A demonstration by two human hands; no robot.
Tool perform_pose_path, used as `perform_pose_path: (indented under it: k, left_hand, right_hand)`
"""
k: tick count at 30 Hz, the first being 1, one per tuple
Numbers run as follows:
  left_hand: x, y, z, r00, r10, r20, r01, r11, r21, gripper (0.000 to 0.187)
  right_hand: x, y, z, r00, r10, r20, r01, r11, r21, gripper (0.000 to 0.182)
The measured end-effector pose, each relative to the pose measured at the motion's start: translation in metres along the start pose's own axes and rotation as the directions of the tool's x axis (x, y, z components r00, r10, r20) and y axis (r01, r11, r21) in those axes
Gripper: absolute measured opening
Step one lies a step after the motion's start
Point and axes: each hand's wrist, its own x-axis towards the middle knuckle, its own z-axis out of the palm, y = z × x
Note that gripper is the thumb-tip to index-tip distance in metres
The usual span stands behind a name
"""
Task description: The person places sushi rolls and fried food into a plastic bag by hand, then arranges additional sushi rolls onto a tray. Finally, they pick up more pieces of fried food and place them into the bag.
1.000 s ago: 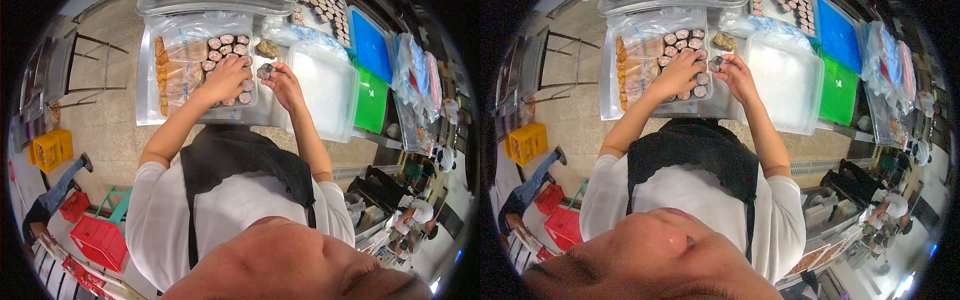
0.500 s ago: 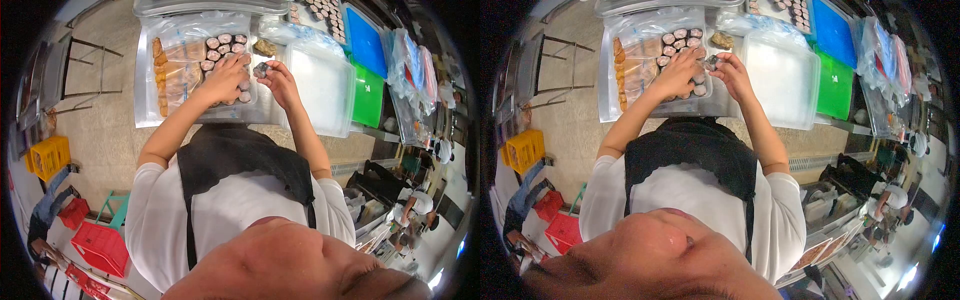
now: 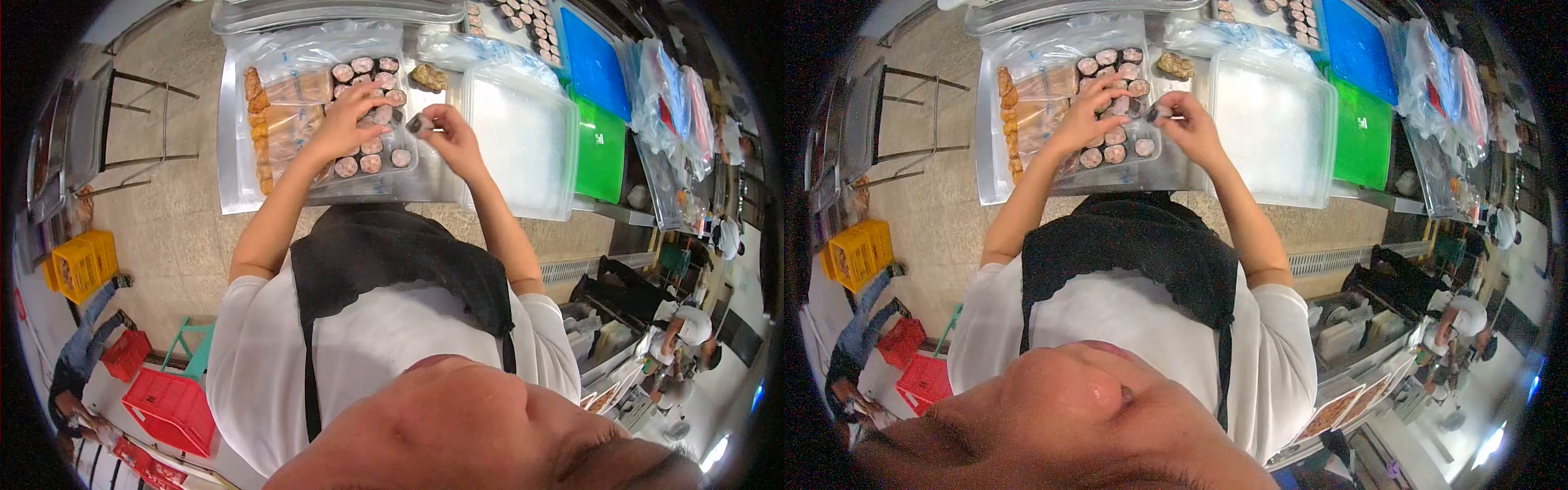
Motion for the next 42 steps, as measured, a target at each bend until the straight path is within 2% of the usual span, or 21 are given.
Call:
perform_pose_path:
  k: [1, 2, 4, 5, 7, 9, 13, 16, 19, 22, 23, 26, 27, 31, 34, 37, 40, 42]
  left_hand:
    - [-0.003, 0.000, -0.003, 0.999, 0.012, -0.050, -0.010, 0.999, 0.048, 0.050]
    - [-0.006, -0.001, -0.003, 0.998, 0.011, -0.064, -0.005, 0.996, 0.094, 0.050]
    - [-0.014, -0.005, 0.000, 0.994, 0.005, -0.107, 0.016, 0.980, 0.199, 0.051]
    - [-0.017, -0.006, 0.002, 0.996, 0.011, -0.093, 0.011, 0.973, 0.229, 0.051]
    - [-0.022, -0.005, 0.007, 0.995, 0.036, -0.091, -0.009, 0.960, 0.281, 0.047]
    - [-0.023, -0.001, 0.009, 0.995, 0.077, -0.062, -0.058, 0.961, 0.269, 0.047]
    - [-0.027, 0.005, 0.016, 0.994, 0.086, -0.069, -0.058, 0.939, 0.339, 0.042]
    - [-0.027, 0.008, 0.017, 0.988, 0.125, -0.094, -0.083, 0.928, 0.364, 0.043]
    - [-0.026, 0.011, 0.019, 0.995, 0.075, -0.070, -0.042, 0.918, 0.394, 0.043]
    - [-0.026, 0.015, 0.022, 0.998, 0.042, -0.046, -0.021, 0.922, 0.387, 0.041]
    - [-0.024, 0.016, 0.023, 0.998, 0.041, -0.039, -0.023, 0.923, 0.385, 0.038]
    - [-0.024, 0.018, 0.025, 0.992, 0.091, -0.086, -0.054, 0.932, 0.360, 0.036]
    - [-0.023, 0.020, 0.026, 0.990, 0.099, -0.097, -0.057, 0.929, 0.366, 0.035]
    - [-0.020, 0.027, 0.033, 0.984, 0.116, -0.136, -0.057, 0.923, 0.380, 0.040]
    - [-0.019, 0.023, 0.039, 0.978, 0.130, -0.164, -0.055, 0.915, 0.400, 0.047]
    - [-0.021, 0.023, 0.046, 0.979, 0.081, -0.189, -0.030, 0.965, 0.261, 0.051]
    - [-0.026, 0.024, 0.048, 0.983, 0.054, -0.175, -0.016, 0.977, 0.215, 0.050]
    - [-0.032, 0.025, 0.047, 0.985, 0.012, -0.170, 0.038, 0.958, 0.285, 0.046]
  right_hand:
    - [-0.004, -0.011, 0.008, 0.999, -0.045, -0.015, 0.042, 0.988, -0.149, 0.030]
    - [-0.004, -0.011, 0.011, 0.986, -0.161, 0.033, 0.162, 0.922, -0.352, 0.031]
    - [0.003, -0.003, 0.020, 0.909, -0.361, 0.206, 0.401, 0.627, -0.668, 0.033]
    - [0.007, 0.008, 0.020, 0.893, -0.354, 0.277, 0.439, 0.559, -0.704, 0.036]
    - [0.007, 0.004, 0.024, 0.868, -0.387, 0.312, 0.466, 0.416, -0.781, 0.036]
    - [0.008, 0.004, 0.027, 0.850, -0.432, 0.301, 0.472, 0.372, -0.799, 0.026]
    - [0.006, 0.005, 0.024, 0.818, -0.458, 0.349, 0.500, 0.264, -0.825, 0.023]
    - [0.009, 0.002, 0.021, 0.792, -0.462, 0.399, 0.547, 0.250, -0.799, 0.020]
    - [0.009, -0.002, 0.017, 0.770, -0.484, 0.415, 0.569, 0.227, -0.790, 0.018]
    - [0.012, 0.000, 0.010, 0.799, -0.394, 0.455, 0.588, 0.351, -0.729, 0.017]
    - [0.014, 0.001, 0.008, 0.785, -0.422, 0.454, 0.604, 0.358, -0.712, 0.016]
    - [0.019, 0.002, 0.004, 0.845, -0.352, 0.401, 0.533, 0.500, -0.683, 0.019]
    - [0.020, 0.002, 0.004, 0.871, -0.341, 0.354, 0.488, 0.511, -0.708, 0.029]
    - [0.024, 0.001, 0.007, 0.867, -0.340, 0.363, 0.495, 0.512, -0.702, 0.049]
    - [0.026, 0.009, 0.003, 0.873, -0.317, 0.371, 0.486, 0.511, -0.708, 0.052]
    - [0.024, 0.007, 0.005, 0.874, -0.296, 0.385, 0.482, 0.433, -0.762, 0.051]
    - [0.024, 0.013, 0.006, 0.868, -0.305, 0.391, 0.494, 0.457, -0.740, 0.048]
    - [0.025, 0.014, 0.005, 0.876, -0.300, 0.378, 0.480, 0.472, -0.740, 0.048]
